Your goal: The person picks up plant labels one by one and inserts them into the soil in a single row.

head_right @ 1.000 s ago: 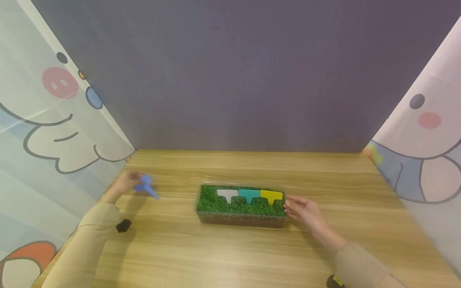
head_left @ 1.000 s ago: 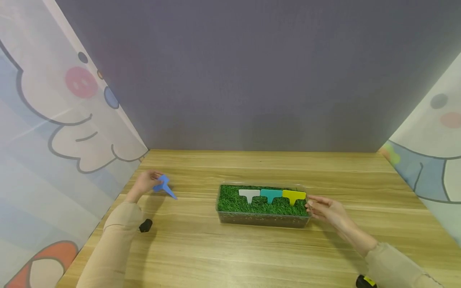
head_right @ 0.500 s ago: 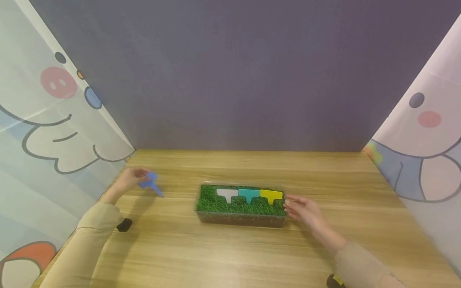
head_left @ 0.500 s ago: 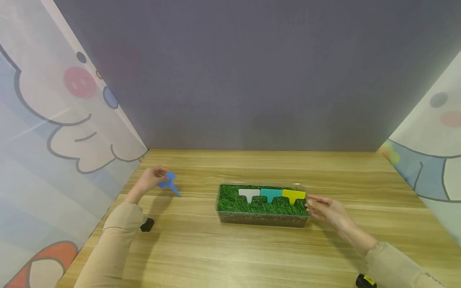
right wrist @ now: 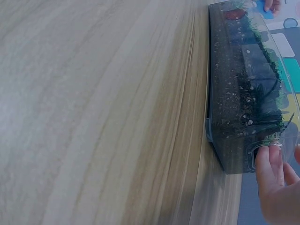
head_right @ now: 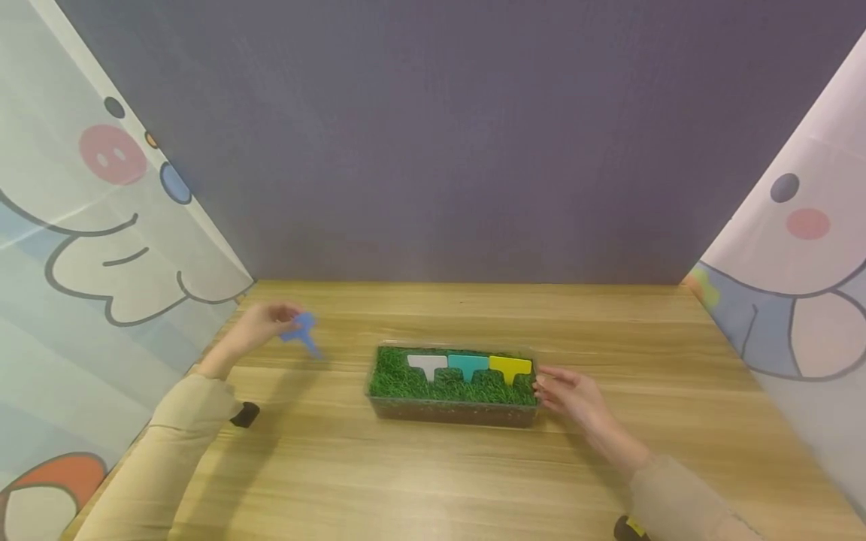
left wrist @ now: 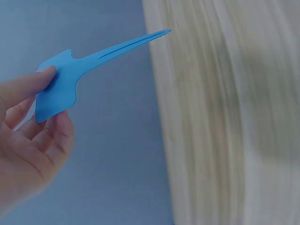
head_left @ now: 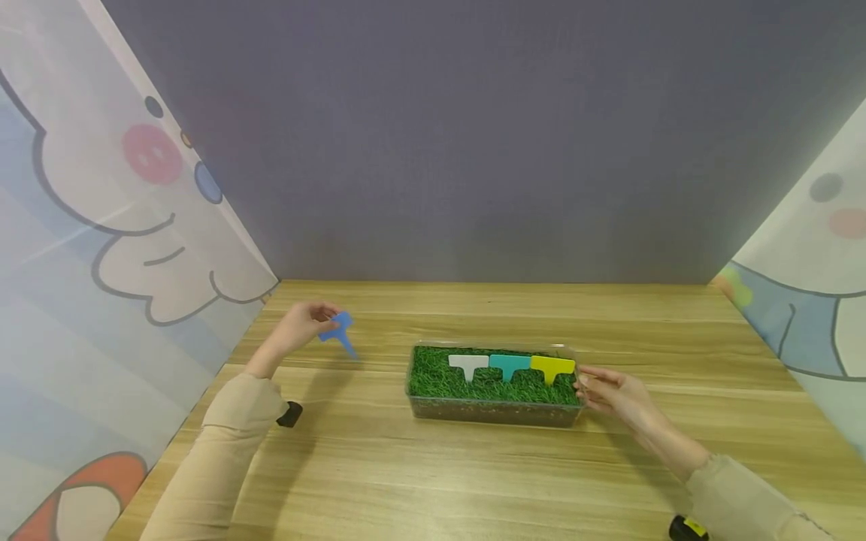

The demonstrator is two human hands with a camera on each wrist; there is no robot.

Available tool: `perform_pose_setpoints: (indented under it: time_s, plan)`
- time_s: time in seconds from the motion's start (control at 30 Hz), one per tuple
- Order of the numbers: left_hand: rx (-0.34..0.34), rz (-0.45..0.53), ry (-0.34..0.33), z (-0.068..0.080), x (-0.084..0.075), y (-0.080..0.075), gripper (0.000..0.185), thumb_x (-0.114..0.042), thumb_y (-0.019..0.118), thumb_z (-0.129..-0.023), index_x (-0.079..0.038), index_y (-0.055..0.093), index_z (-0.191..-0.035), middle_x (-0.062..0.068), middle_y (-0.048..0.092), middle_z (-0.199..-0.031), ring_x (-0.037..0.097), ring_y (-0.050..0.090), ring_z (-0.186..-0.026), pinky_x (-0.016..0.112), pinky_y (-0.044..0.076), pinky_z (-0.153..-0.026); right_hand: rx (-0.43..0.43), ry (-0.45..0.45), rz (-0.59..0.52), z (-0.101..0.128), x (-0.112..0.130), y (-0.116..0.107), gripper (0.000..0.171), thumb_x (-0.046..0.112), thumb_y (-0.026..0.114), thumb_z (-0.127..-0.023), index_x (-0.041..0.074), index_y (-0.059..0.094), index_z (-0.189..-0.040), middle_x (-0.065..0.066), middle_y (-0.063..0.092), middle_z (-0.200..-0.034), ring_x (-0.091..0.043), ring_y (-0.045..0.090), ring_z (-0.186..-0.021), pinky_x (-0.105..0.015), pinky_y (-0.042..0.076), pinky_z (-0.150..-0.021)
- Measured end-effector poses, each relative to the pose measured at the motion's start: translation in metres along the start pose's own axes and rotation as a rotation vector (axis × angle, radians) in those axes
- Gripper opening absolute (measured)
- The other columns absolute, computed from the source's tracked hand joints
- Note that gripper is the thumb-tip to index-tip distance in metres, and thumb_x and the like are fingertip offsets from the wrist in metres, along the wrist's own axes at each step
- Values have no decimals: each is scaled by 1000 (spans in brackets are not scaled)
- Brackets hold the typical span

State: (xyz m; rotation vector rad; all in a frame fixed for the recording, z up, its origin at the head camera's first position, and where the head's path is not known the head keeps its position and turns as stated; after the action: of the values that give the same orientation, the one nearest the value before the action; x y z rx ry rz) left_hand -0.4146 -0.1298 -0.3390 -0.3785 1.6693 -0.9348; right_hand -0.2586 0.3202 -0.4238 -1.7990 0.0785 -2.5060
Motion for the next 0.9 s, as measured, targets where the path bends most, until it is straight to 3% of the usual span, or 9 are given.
perform_pose_setpoints:
  time_s: [0.3, 0.5, 0.9]
  plan:
    - [-10, 0, 84, -4, -41, 7, 23, -8, 62, -82, -2, 62, -105, 13, 62, -93, 23, 56, -81, 30, 47, -65, 14, 2, -4, 2, 1, 1, 64, 25, 57, -87, -9, 28, -132, -7, 60, -107, -5, 60, -87, -23, 48, -80]
    - [-8, 20, 94, -6, -61, 9, 24, -10, 61, -83, -3, 62, -106, 11, 62, -92, 21, 55, -80, 30, 47, -64, 12, -1, 15, 2, 1, 1, 64, 27, 56, -87, -8, 29, -133, -8, 59, -110, -4, 60, -87, -23, 48, -81]
    - [-2, 98, 182, -6, -99, 21, 21, -8, 63, -81, -2, 64, -101, 9, 62, -84, 21, 56, -73, 28, 47, -60, 8, -6, 18, 1, 0, 0, 63, 27, 56, -87, -8, 29, -133, -8, 59, -109, -6, 60, -89, -23, 48, -80]
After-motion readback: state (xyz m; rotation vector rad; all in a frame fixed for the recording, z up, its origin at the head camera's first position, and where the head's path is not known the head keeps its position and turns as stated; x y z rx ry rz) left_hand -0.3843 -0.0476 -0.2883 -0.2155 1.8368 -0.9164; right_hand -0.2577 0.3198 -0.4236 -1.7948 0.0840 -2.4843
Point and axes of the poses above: each hand's wrist, its own z-axis away from the middle knuckle, its own y-axis out of the palm, x = y × z, the point moved 8 cm from there along -z, towards the middle knuckle
